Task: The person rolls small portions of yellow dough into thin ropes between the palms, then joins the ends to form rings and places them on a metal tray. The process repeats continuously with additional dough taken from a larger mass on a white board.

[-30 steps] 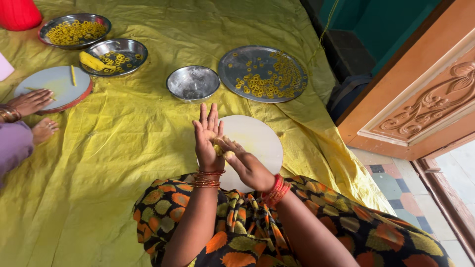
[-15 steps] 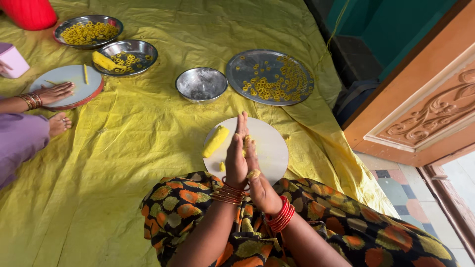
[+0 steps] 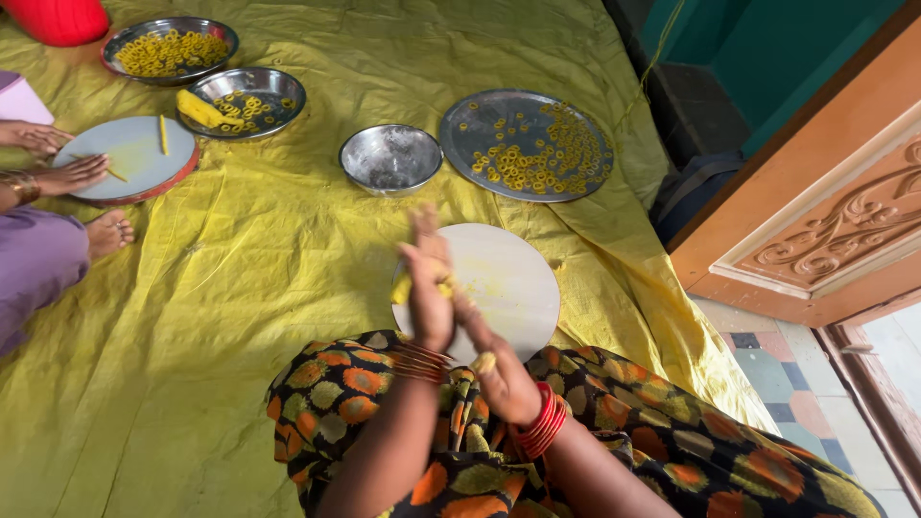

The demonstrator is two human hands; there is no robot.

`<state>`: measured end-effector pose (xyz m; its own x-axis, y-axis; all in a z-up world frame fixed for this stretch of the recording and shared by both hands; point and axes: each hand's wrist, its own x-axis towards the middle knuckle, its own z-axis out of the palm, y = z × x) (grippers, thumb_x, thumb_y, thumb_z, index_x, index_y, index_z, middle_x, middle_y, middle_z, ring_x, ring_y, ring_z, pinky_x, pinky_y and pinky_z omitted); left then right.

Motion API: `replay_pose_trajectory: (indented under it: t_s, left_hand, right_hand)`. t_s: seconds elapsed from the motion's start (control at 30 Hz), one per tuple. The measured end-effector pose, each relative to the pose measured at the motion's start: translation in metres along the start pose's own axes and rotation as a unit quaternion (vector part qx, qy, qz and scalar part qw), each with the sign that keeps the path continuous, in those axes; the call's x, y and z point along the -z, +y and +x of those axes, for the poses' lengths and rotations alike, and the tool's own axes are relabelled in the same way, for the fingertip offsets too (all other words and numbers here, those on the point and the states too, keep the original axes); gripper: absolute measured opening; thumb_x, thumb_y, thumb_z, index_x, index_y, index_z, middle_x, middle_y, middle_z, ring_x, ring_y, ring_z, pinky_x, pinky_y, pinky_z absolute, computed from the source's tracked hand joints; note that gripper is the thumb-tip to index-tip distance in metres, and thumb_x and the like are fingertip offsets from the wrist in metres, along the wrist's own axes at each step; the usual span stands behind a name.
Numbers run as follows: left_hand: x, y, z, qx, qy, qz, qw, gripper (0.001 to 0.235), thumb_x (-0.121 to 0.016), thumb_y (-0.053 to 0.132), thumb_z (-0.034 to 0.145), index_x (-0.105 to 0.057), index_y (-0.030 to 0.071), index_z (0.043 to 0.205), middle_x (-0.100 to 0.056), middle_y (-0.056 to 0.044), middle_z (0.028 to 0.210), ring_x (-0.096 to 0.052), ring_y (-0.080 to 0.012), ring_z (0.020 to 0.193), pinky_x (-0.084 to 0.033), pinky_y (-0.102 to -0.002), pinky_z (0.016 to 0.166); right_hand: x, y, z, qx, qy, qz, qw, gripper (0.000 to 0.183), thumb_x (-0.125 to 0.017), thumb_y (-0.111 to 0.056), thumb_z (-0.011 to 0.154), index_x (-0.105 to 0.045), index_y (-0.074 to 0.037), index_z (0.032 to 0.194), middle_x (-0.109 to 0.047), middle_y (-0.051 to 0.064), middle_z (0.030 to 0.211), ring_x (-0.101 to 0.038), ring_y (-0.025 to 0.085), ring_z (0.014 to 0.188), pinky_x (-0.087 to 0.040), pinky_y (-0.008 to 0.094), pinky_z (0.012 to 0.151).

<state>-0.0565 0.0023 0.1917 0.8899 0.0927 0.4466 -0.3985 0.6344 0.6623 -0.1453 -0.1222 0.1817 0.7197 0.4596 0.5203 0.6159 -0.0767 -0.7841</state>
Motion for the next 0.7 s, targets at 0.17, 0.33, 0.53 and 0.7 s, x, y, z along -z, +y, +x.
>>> replay_pose_trajectory:
  t_s: [0.17, 0.33, 0.53, 0.7]
  left_hand:
    - [0.011, 0.018, 0.009, -0.025, -0.008, 0.123, 0.992, 0.088, -0.012, 0.069, 0.103, -0.001, 0.009, 0.166, -0.001, -0.008, 0.177, 0.001, -0.0256, 0.163, 0.003, -0.042, 0.13]
    - [-0.03, -0.008, -0.052, 0.091, -0.125, 0.044, 0.987, 0.099, -0.017, 0.074, 0.096, 0.008, 0.01, 0.167, 0.008, -0.011, 0.176, 0.0, -0.0289, 0.162, -0.007, -0.044, 0.129]
    - [-0.052, -0.013, -0.105, 0.11, -0.226, 0.167, 0.953, 0.097, -0.006, 0.076, 0.1, 0.0, 0.004, 0.165, 0.004, -0.014, 0.177, 0.004, -0.0287, 0.164, -0.001, -0.04, 0.131]
    - [-0.047, -0.01, -0.091, 0.062, -0.155, 0.174, 0.971, 0.095, -0.003, 0.074, 0.099, 0.008, 0.007, 0.165, 0.013, -0.011, 0.175, 0.008, -0.0283, 0.162, -0.002, -0.041, 0.131]
  right_hand:
    - [-0.01, 0.005, -0.006, 0.004, -0.03, -0.006, 1.0, 0.099, -0.021, -0.072, 0.105, -0.018, 0.009, 0.161, -0.019, 0.026, 0.174, -0.017, 0.038, 0.165, -0.012, 0.046, 0.135]
    - [0.013, 0.015, 0.005, -0.072, 0.088, 0.052, 0.992, 0.108, -0.013, -0.083, 0.096, 0.005, 0.001, 0.163, 0.008, 0.02, 0.175, -0.004, 0.037, 0.163, -0.01, 0.047, 0.131]
    - [0.071, 0.03, 0.02, -0.069, 0.212, -0.014, 0.975, 0.107, -0.008, -0.085, 0.093, 0.006, -0.007, 0.164, 0.014, 0.016, 0.174, 0.006, 0.035, 0.163, -0.003, 0.046, 0.132]
    - [0.026, 0.016, 0.014, -0.091, 0.15, -0.113, 0.978, 0.107, -0.023, -0.084, 0.096, -0.004, -0.003, 0.163, -0.009, 0.02, 0.173, -0.014, 0.034, 0.162, -0.019, 0.043, 0.129]
